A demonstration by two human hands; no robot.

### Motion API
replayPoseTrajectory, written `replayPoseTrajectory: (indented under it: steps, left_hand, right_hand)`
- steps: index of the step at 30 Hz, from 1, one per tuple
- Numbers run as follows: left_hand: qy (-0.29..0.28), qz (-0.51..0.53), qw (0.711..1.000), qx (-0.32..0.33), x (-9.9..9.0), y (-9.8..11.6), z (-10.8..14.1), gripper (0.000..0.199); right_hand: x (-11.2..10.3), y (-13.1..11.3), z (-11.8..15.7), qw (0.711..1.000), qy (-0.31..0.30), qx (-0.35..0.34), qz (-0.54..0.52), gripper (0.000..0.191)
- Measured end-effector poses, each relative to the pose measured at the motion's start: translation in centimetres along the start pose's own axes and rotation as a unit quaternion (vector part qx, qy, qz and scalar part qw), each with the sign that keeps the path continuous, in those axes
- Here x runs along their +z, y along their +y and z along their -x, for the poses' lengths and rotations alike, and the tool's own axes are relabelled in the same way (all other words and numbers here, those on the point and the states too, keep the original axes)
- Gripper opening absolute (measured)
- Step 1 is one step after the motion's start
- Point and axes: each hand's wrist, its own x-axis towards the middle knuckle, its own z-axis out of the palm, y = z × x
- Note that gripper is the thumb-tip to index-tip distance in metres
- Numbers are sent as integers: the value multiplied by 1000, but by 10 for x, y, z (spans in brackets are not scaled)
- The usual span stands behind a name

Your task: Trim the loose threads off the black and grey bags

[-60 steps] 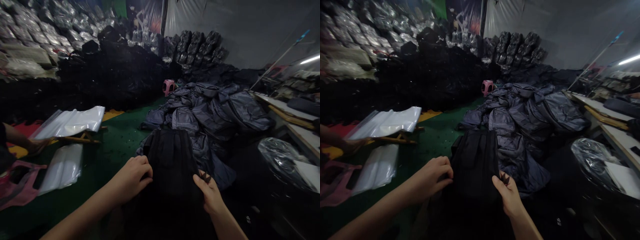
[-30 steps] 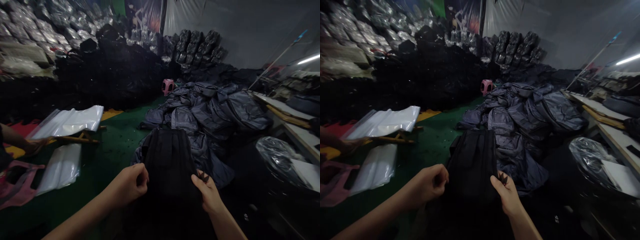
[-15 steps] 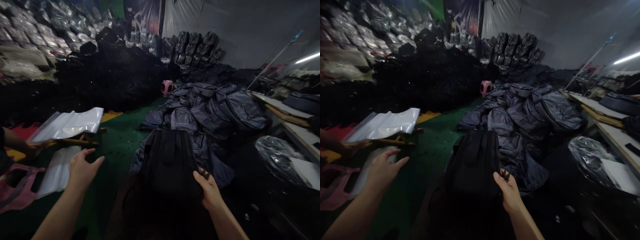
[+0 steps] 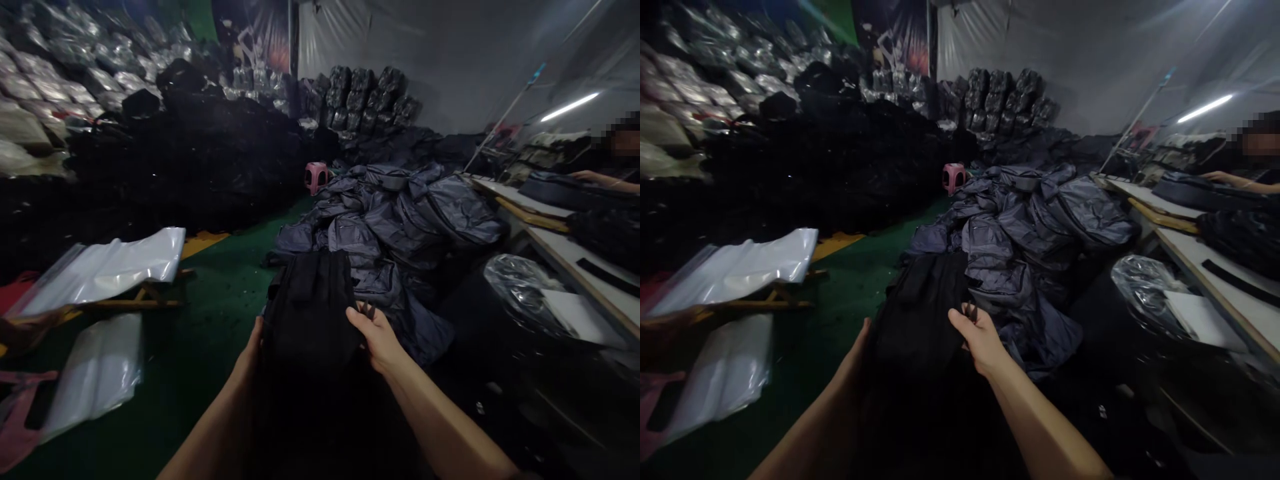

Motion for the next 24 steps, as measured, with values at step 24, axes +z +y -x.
replayPoseTrajectory:
  steps: [24]
  left_hand:
    - [28,205,964,166,-3,106,-1,18]
  right_hand:
    - [10,-31,-36,911,-139,-158,356,13]
